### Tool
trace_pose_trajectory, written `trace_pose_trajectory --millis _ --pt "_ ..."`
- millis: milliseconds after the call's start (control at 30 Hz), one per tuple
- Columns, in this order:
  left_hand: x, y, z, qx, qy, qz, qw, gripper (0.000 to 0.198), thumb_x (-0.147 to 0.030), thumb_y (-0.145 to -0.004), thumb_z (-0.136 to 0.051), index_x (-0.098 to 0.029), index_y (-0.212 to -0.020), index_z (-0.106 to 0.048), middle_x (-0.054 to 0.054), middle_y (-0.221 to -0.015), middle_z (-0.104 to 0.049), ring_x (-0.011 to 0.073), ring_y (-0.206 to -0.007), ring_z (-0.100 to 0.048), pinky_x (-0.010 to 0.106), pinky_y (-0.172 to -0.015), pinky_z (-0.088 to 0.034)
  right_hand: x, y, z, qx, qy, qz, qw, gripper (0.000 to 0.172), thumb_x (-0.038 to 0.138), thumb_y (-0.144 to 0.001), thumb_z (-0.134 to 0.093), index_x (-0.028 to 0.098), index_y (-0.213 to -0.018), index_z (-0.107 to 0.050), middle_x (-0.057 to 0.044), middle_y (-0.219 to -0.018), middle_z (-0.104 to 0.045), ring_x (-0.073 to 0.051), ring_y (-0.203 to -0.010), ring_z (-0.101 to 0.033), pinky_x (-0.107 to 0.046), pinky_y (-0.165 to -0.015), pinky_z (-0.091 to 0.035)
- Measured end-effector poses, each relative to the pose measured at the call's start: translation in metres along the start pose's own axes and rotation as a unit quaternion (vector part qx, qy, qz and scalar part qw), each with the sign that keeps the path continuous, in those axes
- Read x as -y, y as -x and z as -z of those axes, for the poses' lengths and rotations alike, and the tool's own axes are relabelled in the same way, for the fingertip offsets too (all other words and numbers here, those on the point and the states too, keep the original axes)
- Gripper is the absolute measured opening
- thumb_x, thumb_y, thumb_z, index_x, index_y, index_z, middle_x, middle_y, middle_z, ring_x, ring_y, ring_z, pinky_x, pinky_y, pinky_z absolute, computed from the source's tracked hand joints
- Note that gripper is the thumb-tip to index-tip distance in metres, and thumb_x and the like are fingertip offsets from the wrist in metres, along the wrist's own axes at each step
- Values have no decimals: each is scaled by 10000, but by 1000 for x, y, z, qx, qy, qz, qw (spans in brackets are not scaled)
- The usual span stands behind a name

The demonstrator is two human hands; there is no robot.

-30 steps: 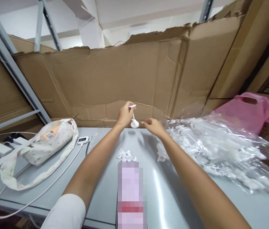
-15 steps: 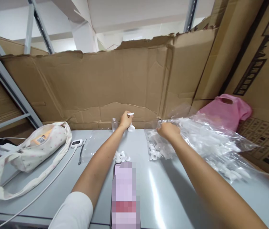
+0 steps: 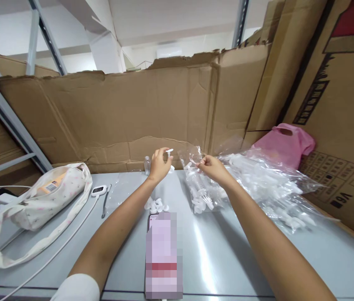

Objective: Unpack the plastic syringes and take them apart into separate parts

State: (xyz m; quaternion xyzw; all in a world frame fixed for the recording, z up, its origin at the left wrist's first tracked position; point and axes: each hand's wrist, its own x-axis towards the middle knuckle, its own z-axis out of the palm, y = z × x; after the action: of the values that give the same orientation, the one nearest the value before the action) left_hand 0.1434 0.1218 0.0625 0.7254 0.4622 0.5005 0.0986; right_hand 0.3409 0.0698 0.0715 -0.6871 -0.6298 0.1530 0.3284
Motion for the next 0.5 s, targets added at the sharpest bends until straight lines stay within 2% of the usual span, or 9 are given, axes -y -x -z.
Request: trace_pose_trajectory --millis 100,167,200,267,367,433,500 --pt "-21 11 20 19 47 -98 994 191 -195 -852 -529 -218 -1025 -606 52 -1103 -627 199 -1087 -527 327 -970 -388 8 28 10 43 -207 61 975 310 469 -810 -563 226 -735 -385 -63 -883 -715 -214 -890 -683 -278 -687 -484" --pt "-35 18 32 49 81 -123 988 201 -180 -867 -493 -206 -1027 -611 59 -1097 -638 187 -1071 -542 324 -963 -399 13 43 15 79 -299 87 947 406 530 -727 -660 226 -729 -391 -82 -887 -721 -256 -916 -680 -317 -708 -481" --pt "-41 21 37 70 96 -121 986 207 -180 -874 -478 -201 -1031 -610 64 -1103 -641 185 -1066 -551 326 -956 -408 16 50 17 96 -311 93 941 435 554 -698 -684 226 -735 -400 -85 -887 -723 -267 -923 -679 -332 -721 -478" --pt "-53 25 48 120 129 -78 981 216 -174 -881 -448 -192 -1031 -602 75 -1079 -656 181 -1026 -578 336 -925 -435 21 60 21 124 -315 103 935 456 576 -683 -694 227 -754 -408 -86 -892 -726 -271 -934 -677 -350 -747 -474" --pt "-63 29 66 214 199 46 955 207 -102 -848 -414 -165 -903 -603 85 -956 -681 158 -881 -621 339 -846 -484 26 70 22 164 -308 119 929 446 575 -702 -681 229 -776 -409 -86 -899 -720 -263 -958 -668 -358 -777 -473" --pt "-65 29 80 293 246 123 916 203 -65 -814 -409 -149 -771 -589 90 -914 -677 137 -804 -633 337 -805 -509 28 74 22 194 -299 129 925 427 562 -722 -672 228 -786 -413 -83 -900 -711 -253 -961 -663 -365 -802 -472" --pt "-63 29 92 376 280 171 866 193 -67 -797 -435 -142 -690 -577 97 -925 -675 136 -791 -647 350 -790 -527 27 77 20 223 -293 139 919 403 546 -746 -658 225 -794 -418 -75 -900 -700 -238 -948 -659 -369 -818 -472"
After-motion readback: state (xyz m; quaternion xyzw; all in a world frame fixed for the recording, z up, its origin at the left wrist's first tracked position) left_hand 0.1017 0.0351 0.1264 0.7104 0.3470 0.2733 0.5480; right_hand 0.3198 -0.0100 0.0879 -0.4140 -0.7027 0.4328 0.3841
